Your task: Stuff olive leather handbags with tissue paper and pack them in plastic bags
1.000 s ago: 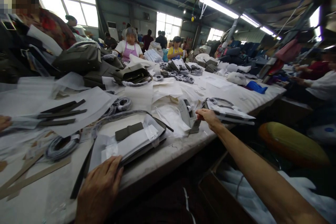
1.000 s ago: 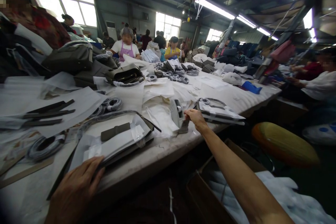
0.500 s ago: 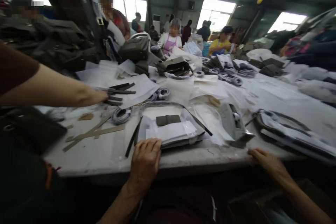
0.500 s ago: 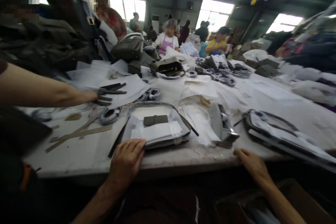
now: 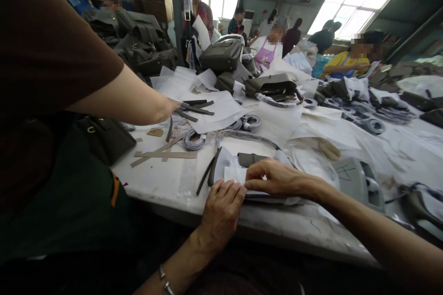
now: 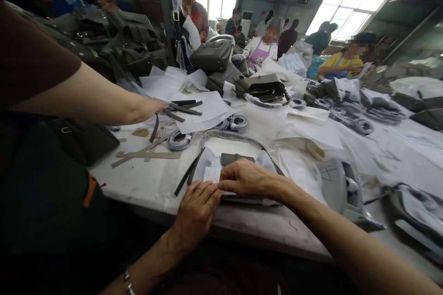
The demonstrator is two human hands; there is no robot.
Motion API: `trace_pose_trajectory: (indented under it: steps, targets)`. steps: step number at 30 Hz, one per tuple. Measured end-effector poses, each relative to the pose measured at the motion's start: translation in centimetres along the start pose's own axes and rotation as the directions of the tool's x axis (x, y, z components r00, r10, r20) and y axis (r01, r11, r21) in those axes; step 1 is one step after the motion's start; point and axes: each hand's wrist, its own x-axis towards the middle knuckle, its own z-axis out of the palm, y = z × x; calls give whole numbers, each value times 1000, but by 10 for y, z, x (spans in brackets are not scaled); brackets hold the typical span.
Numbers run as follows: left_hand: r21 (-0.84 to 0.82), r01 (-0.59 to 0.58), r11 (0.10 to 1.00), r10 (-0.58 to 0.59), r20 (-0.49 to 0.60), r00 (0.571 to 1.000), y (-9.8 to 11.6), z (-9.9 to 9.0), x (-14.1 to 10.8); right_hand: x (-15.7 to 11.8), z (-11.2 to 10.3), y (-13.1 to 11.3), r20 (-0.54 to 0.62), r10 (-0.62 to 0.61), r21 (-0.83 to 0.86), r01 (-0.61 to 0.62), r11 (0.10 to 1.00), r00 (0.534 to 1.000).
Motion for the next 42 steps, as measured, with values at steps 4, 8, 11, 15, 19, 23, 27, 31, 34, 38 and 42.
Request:
trace_pose_trajectory:
  steps: [4, 8, 11, 15, 19, 23, 27, 31, 34, 38, 42]
  targets:
    - [-42, 22, 999, -23, -13, 1000, -2, 3, -1, 49, -10, 2, 215, 18, -169, 19, 985, 977]
    - [-83, 24, 996, -27, -31, 999, -4, 6, -2, 87, -12, 1, 323, 118, -367, 9, 930, 939]
    - [-102, 41, 994, -43, -20, 999, -6, 9, -3, 110, -5, -2, 345, 114, -449, 58, 892, 932]
    - [-128, 50, 990, -52, -9, 999, -7, 10, -3, 127, 8, -6, 352, 54, -562, 165, 811, 934]
    - [-129, 50, 990, -51, -6, 999, -8, 11, -3, 133, 10, -1, 357, -13, -587, 235, 774, 934]
    - [-109, 33, 993, -34, -1, 999, -9, 8, -2, 135, -1, 16, 267, -54, -644, 219, 733, 962]
    - [-100, 20, 995, -19, 8, 1000, -8, 2, 1, 129, -15, 25, 173, -37, -718, 152, 680, 984]
    - [-90, 20, 996, -19, 13, 1000, -7, 1, 1, 111, -14, 32, -52, 12, -621, -42, 783, 999]
    - [-82, 17, 996, -16, 17, 1000, -7, 0, 1, 100, -3, 48, -98, 159, -427, -186, 885, 982]
    - [-113, 40, 993, -37, 34, 999, -9, -6, 8, 93, 15, 72, -110, 248, -133, -261, 956, 962]
    - [-198, 80, 977, -62, 95, 994, -8, -17, 16, 83, 24, 72, -160, 226, 21, -226, 974, 961]
